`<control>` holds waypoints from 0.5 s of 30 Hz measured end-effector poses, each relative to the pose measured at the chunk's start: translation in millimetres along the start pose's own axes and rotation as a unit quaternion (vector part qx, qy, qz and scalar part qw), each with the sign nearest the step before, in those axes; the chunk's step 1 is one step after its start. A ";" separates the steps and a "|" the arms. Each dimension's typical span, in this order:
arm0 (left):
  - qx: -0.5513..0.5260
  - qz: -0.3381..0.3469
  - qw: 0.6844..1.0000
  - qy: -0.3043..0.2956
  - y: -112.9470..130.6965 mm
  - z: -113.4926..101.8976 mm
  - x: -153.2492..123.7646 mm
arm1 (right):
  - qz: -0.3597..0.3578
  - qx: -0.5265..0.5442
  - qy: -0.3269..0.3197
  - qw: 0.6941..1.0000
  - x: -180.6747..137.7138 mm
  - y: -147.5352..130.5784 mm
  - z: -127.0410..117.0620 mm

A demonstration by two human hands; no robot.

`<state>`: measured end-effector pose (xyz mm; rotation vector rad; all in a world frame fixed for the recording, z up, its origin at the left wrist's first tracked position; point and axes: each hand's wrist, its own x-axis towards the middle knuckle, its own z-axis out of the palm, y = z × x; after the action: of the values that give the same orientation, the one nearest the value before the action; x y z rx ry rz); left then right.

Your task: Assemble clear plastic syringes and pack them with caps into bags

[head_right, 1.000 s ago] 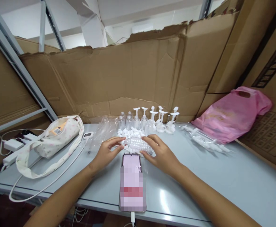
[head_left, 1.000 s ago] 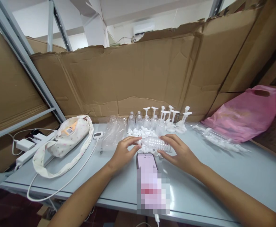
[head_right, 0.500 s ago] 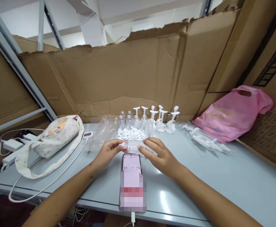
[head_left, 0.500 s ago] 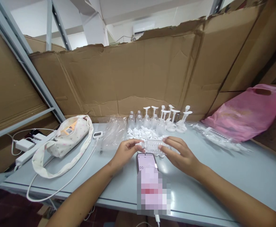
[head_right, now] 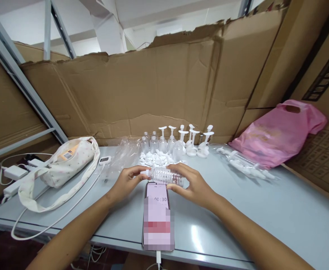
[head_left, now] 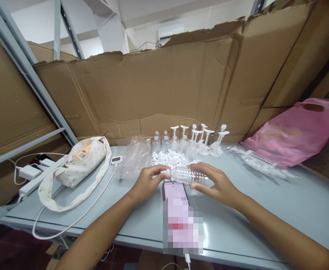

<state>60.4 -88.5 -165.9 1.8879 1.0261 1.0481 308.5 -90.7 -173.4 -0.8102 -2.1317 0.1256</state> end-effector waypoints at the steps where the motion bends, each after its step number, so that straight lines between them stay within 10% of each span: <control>1: -0.018 -0.009 1.000 -0.007 -0.8 0.3 0.7 | -0.019 -0.007 0.007 1.000 -0.5 1.0 1.4; 15: -0.219 -0.140 0.960 -0.103 -3.9 2.8 4.3 | -0.288 -0.164 0.024 0.943 -5.2 9.0 -1.9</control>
<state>63.2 -83.6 -169.0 1.4114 0.8279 0.8119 316.8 -87.1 -178.8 -0.3309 -2.2846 -0.5626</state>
